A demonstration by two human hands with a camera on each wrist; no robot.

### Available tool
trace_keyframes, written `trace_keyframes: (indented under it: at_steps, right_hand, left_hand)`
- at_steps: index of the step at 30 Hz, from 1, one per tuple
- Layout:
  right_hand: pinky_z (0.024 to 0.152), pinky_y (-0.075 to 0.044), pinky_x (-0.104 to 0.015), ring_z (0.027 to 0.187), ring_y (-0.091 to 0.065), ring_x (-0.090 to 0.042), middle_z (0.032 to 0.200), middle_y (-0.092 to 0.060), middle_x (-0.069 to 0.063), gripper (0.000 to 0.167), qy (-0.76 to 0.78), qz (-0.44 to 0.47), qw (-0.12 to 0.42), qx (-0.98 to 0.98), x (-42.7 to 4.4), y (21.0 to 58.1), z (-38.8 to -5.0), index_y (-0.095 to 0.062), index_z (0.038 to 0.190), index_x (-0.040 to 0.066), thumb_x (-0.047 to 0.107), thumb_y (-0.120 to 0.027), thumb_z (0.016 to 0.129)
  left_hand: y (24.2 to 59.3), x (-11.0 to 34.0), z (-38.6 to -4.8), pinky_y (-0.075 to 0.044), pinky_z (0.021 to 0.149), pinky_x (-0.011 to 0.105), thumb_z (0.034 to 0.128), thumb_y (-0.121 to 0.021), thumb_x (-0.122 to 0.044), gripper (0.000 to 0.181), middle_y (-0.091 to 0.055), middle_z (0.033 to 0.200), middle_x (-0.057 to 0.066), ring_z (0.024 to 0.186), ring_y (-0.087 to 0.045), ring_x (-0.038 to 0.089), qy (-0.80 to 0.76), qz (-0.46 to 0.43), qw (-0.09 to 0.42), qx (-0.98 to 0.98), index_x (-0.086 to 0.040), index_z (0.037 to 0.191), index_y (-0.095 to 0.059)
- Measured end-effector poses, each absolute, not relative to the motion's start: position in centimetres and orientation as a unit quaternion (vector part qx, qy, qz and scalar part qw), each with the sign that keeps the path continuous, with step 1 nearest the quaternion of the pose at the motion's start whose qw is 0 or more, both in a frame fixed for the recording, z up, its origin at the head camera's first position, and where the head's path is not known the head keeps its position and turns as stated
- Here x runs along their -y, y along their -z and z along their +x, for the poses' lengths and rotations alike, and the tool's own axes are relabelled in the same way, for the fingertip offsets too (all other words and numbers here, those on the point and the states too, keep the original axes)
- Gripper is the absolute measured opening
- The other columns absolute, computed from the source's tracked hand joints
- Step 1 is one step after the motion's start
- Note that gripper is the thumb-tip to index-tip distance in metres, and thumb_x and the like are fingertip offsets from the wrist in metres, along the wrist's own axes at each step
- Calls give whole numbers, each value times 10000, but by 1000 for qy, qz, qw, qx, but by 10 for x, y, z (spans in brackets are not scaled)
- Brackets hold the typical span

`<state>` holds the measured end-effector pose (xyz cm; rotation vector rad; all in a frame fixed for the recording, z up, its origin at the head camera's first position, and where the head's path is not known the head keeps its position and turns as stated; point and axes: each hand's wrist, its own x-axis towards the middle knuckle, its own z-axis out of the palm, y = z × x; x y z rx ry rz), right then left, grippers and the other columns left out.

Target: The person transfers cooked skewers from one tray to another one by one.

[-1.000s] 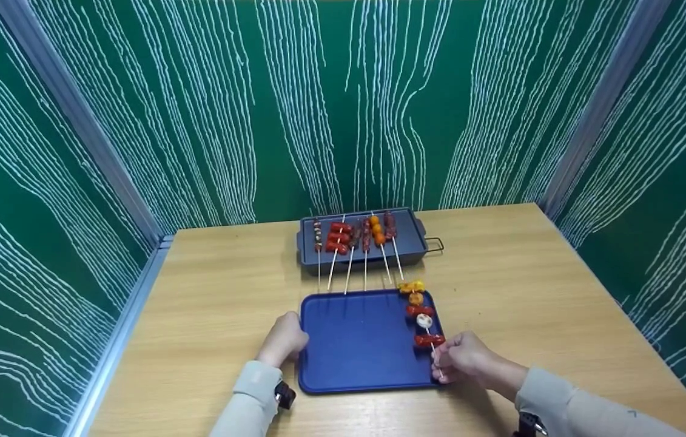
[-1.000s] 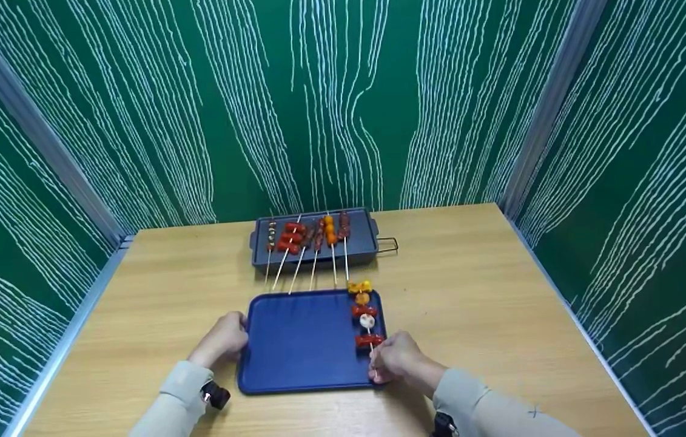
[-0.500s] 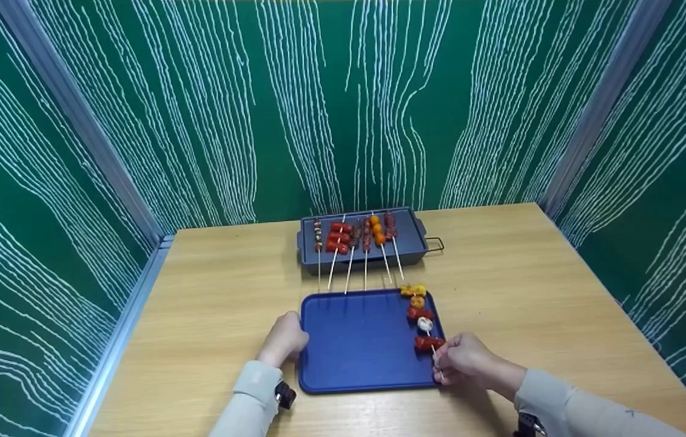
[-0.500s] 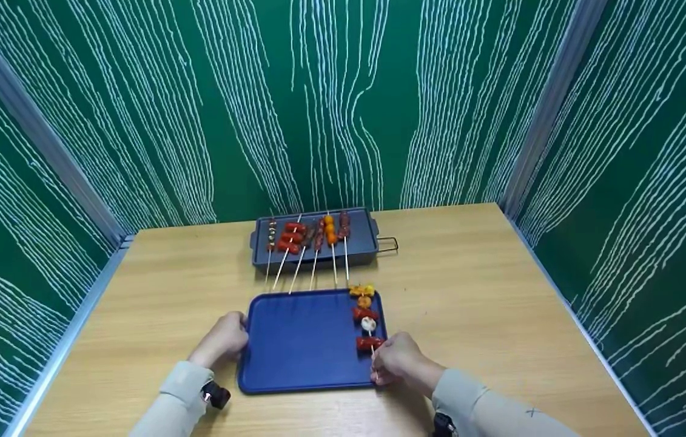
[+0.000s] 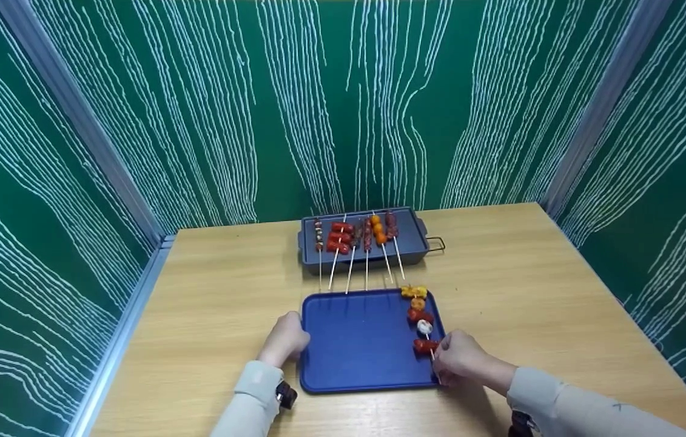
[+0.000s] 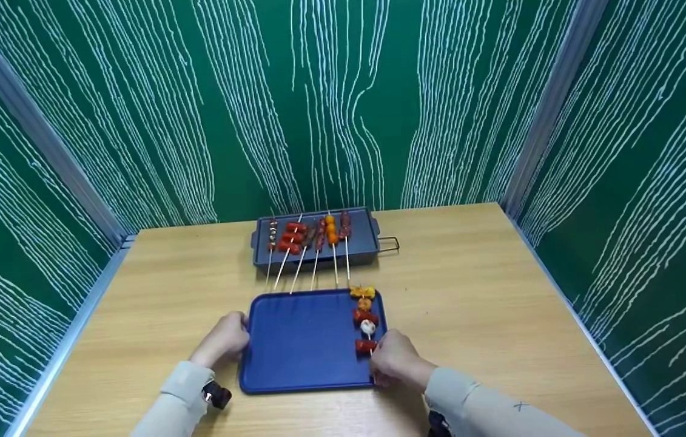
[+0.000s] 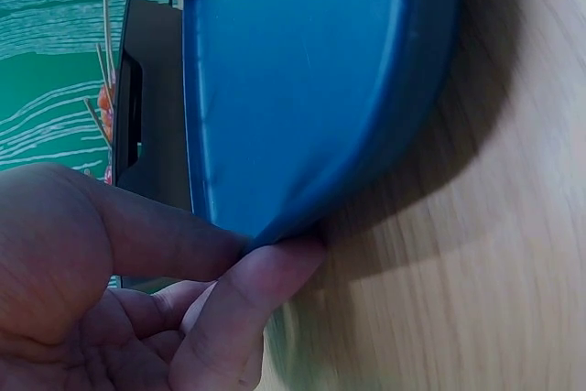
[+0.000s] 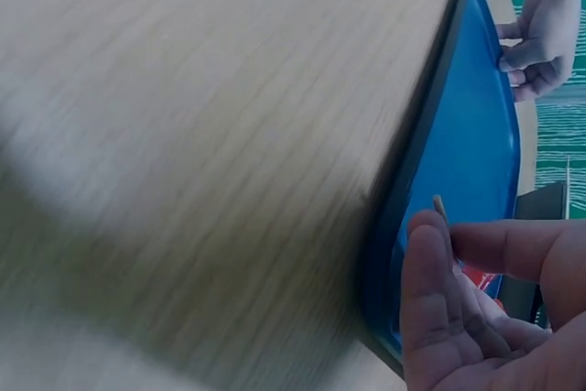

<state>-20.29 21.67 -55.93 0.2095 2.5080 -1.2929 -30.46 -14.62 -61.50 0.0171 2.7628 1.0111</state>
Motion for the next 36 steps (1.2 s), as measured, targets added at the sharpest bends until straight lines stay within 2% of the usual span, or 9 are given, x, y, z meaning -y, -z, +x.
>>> trace_keyframes:
  at_steps: [2, 13, 17, 22, 29, 36]
  right_hand:
    - [448, -567, -269, 431, -617, -133, 532, -660, -57, 209, 443, 58, 155, -881, -217, 561, -204, -659, 640, 14, -124, -634, 794]
    - [409, -469, -182, 397, -558, -58, 473, -605, 24, 341, 395, 14, 139, -908, -220, 565, -207, -535, 537, 130, -62, -586, 815]
    - [411, -490, -196, 393, -561, -66, 465, -600, 17, 313, 394, 13, 143, -908, -218, 565, -206, -560, 542, 112, -88, -621, 776]
    - [417, -511, -214, 399, -582, -89, 470, -612, -11, 316, 391, 32, 146, -908, -216, 563, -207, -576, 548, 85, -101, -660, 788]
    - [449, -568, -255, 428, -615, -118, 512, -646, -47, 305, 394, 52, 170, -902, -219, 558, -212, -612, 568, 68, -90, -751, 789]
    - [499, -620, -315, 476, -651, -160, 559, -675, -71, 229, 402, 60, 167, -898, -223, 536, -225, -665, 616, 13, -88, -669, 821]
  left_hand:
    - [619, 147, -307, -565, 570, 367, 854, -581, 28, 100, -652, 874, 147, 723, -649, 289, -341, 9, 95, -935, 10, 938, -632]
    - [651, 155, -325, -559, 626, 333, 839, -606, -33, 84, -656, 858, 78, 743, -644, 236, -310, 35, 72, -947, -54, 905, -653]
    - [653, 155, -326, -556, 589, 331, 830, -595, -16, 92, -647, 843, 84, 721, -645, 245, -319, 34, 76, -944, -49, 902, -640]
    - [650, 155, -323, -550, 571, 327, 823, -582, 1, 103, -646, 835, 88, 708, -646, 249, -328, 33, 79, -941, -49, 899, -631]
    - [648, 153, -324, -553, 605, 334, 837, -582, -6, 90, -648, 837, 83, 721, -646, 249, -319, 30, 74, -944, -43, 897, -637]
    - [643, 152, -320, -565, 542, 331, 854, -575, 3, 112, -657, 859, 105, 686, -656, 244, -333, 18, 93, -938, -29, 933, -648]
